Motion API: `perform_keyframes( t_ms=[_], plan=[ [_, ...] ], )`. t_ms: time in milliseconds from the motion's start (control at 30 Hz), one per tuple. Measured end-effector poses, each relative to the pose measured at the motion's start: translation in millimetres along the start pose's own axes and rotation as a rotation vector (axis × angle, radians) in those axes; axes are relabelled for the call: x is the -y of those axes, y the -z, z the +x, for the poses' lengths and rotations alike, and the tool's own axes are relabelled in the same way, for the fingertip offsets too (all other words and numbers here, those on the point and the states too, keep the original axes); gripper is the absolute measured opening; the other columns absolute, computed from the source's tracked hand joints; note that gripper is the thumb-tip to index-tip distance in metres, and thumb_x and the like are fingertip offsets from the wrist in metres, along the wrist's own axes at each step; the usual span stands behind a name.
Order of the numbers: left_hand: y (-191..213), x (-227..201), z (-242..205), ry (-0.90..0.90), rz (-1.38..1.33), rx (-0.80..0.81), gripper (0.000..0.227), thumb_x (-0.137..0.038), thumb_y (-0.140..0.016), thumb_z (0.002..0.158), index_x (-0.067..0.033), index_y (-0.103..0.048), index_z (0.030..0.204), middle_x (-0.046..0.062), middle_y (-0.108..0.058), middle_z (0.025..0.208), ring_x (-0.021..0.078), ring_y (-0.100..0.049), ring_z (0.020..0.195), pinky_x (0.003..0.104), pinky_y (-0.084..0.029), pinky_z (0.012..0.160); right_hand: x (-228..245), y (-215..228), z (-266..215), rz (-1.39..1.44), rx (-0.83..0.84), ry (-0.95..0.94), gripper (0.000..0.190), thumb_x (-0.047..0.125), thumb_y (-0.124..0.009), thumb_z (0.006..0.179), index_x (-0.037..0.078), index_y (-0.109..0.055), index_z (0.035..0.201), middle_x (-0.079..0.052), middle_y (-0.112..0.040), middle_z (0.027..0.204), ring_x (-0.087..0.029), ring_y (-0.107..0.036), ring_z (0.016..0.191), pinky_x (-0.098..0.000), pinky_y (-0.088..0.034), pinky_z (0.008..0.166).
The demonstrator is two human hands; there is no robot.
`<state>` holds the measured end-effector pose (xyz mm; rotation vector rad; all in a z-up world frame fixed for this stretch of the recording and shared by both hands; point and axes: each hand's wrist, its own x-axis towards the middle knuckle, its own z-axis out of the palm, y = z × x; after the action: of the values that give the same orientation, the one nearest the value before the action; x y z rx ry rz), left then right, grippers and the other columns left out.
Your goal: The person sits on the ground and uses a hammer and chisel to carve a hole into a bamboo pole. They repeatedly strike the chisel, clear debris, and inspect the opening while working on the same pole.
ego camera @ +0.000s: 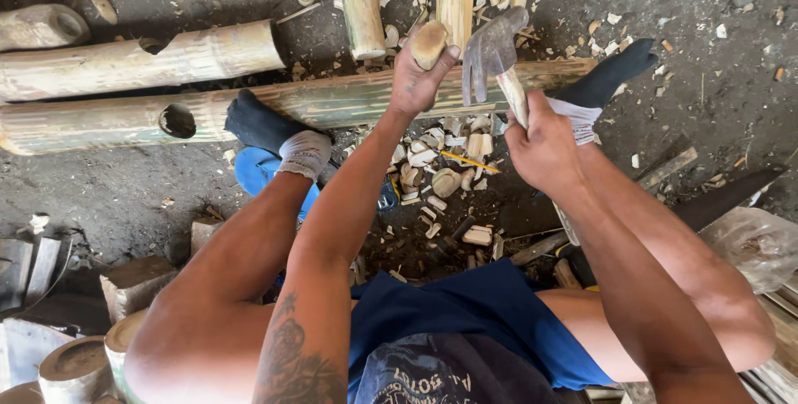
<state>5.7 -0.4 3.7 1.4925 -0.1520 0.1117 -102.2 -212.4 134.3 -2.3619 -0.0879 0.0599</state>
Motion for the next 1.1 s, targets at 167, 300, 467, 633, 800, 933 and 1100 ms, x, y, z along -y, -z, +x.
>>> perform_keyframes(
  t_ms=[167,300,467,633,800,933,1100],
  plan=[
    [1,3,0,0.067,0.073,0.037,0.031,-0.013,-0.079,0.089,-0.0021,-0.066,0.116,0.005,-0.073,0.105,0.0141,-0.07,0.099,0.029,-0.057,0.092,20,6,14,-0.143,0.004,0.048,0.021,0.003,-0.059,0.095,-0.004,-0.05,0.111,-0.025,-0.068,0.079,-0.044,-0.069,0.069,-0.0517,-0.055,0.063],
    [1,3,-5,0.023,-0.126,0.13,0.045,-0.012,-0.08,0.084,-0.0039,-0.06,0.124,0.006,-0.071,0.113,0.0147,-0.069,0.106,0.03,-0.056,0.098,39,3,25,-0.401,0.159,0.106,0.023,0.006,-0.063,0.092,-0.005,-0.048,0.105,-0.023,-0.066,0.068,-0.041,-0.067,0.056,-0.0519,-0.055,0.052],
    [3,13,-12,0.038,0.171,0.144,0.032,-0.011,-0.076,0.086,-0.0022,-0.069,0.116,0.009,-0.076,0.105,0.0171,-0.071,0.099,0.031,-0.058,0.092,42,8,19,-0.397,0.111,0.165,0.024,0.005,-0.06,0.094,-0.005,-0.048,0.113,-0.022,-0.066,0.073,-0.036,-0.068,0.055,-0.0478,-0.055,0.048],
    [4,19,-8,0.205,0.069,0.099,0.032,-0.016,-0.076,0.081,-0.0054,-0.069,0.111,0.007,-0.075,0.094,0.0152,-0.07,0.081,0.03,-0.06,0.074,43,0,23,-0.416,0.059,0.19,0.032,0.008,-0.062,0.091,-0.007,-0.048,0.114,-0.023,-0.066,0.07,-0.041,-0.067,0.056,-0.0524,-0.055,0.054],
    [5,19,-17,-0.037,0.14,0.149,0.028,-0.017,-0.073,0.088,-0.007,-0.069,0.113,0.006,-0.075,0.103,0.0155,-0.073,0.094,0.032,-0.062,0.087,62,14,27,-0.467,0.152,0.248,0.04,0.008,-0.066,0.084,-0.007,-0.045,0.114,-0.023,-0.065,0.07,-0.042,-0.067,0.056,-0.0531,-0.054,0.051],
    [5,35,-21,0.127,-0.025,0.163,0.031,-0.016,-0.076,0.085,-0.0039,-0.07,0.113,0.013,-0.075,0.102,0.0206,-0.073,0.092,0.036,-0.062,0.083,76,45,1,-0.364,0.019,0.235,0.028,0.002,-0.059,0.095,-0.005,-0.044,0.117,-0.02,-0.065,0.078,-0.038,-0.067,0.059,-0.0478,-0.055,0.053],
    [9,60,-31,-0.016,-0.07,0.147,0.035,-0.022,-0.082,0.086,-0.0086,-0.073,0.117,0.009,-0.076,0.111,0.0198,-0.073,0.103,0.037,-0.059,0.096,65,9,-6,-0.133,-0.133,0.333,0.026,0.004,-0.061,0.098,-0.006,-0.043,0.113,-0.017,-0.065,0.078,-0.03,-0.069,0.057,-0.0412,-0.056,0.047]
  ],
)
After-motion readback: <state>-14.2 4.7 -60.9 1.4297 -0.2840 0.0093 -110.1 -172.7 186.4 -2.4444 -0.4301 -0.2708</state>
